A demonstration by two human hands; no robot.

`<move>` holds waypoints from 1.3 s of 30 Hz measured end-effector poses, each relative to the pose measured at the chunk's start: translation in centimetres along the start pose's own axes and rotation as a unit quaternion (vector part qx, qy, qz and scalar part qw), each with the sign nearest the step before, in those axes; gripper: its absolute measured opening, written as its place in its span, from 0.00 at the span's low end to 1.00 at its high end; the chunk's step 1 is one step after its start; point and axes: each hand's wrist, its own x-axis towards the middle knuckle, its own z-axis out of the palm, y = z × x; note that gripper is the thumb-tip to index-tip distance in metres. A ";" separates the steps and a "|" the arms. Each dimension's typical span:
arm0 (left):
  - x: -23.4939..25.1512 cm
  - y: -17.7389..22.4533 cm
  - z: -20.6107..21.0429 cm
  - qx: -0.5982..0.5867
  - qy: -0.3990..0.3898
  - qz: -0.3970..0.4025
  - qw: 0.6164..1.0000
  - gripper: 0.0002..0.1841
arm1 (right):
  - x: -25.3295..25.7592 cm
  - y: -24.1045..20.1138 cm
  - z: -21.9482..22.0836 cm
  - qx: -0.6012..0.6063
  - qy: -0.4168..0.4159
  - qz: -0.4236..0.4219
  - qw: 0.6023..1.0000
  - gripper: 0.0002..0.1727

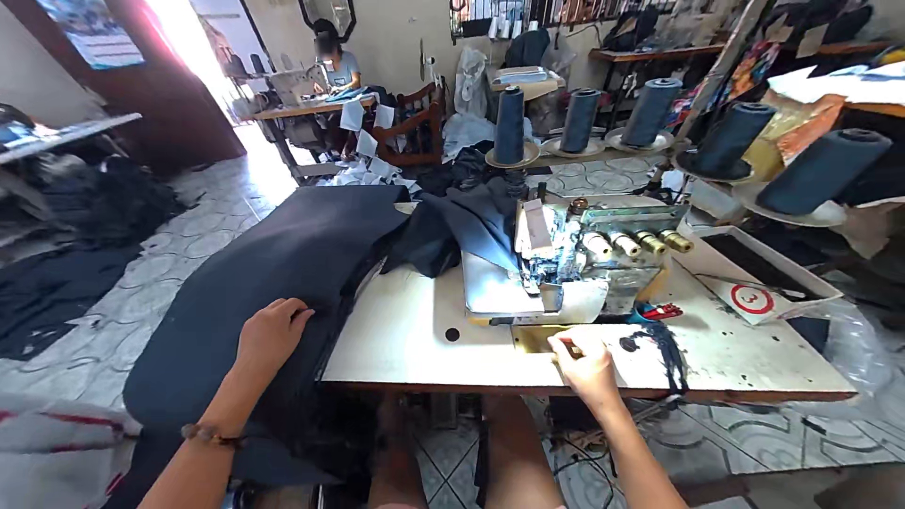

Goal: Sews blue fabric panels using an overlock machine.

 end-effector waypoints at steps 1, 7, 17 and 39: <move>0.4 -0.2 -0.5 -0.012 -0.017 -0.015 1.000 0.13 | 0.0 0.0 -0.2 0.018 0.002 0.007 1.000 0.11; 1.1 1.3 -4.2 -0.066 0.020 -0.093 0.993 0.17 | -0.3 -3.5 -0.3 0.186 -0.004 0.090 0.978 0.10; -14.8 17.5 2.8 -0.341 -0.454 0.192 0.800 0.18 | -2.0 -13.3 3.9 0.518 -0.316 0.414 0.678 0.29; -2.4 22.4 10.4 -0.429 -0.211 0.274 0.834 0.04 | -7.7 -7.4 -0.7 0.444 -0.241 0.306 0.807 0.10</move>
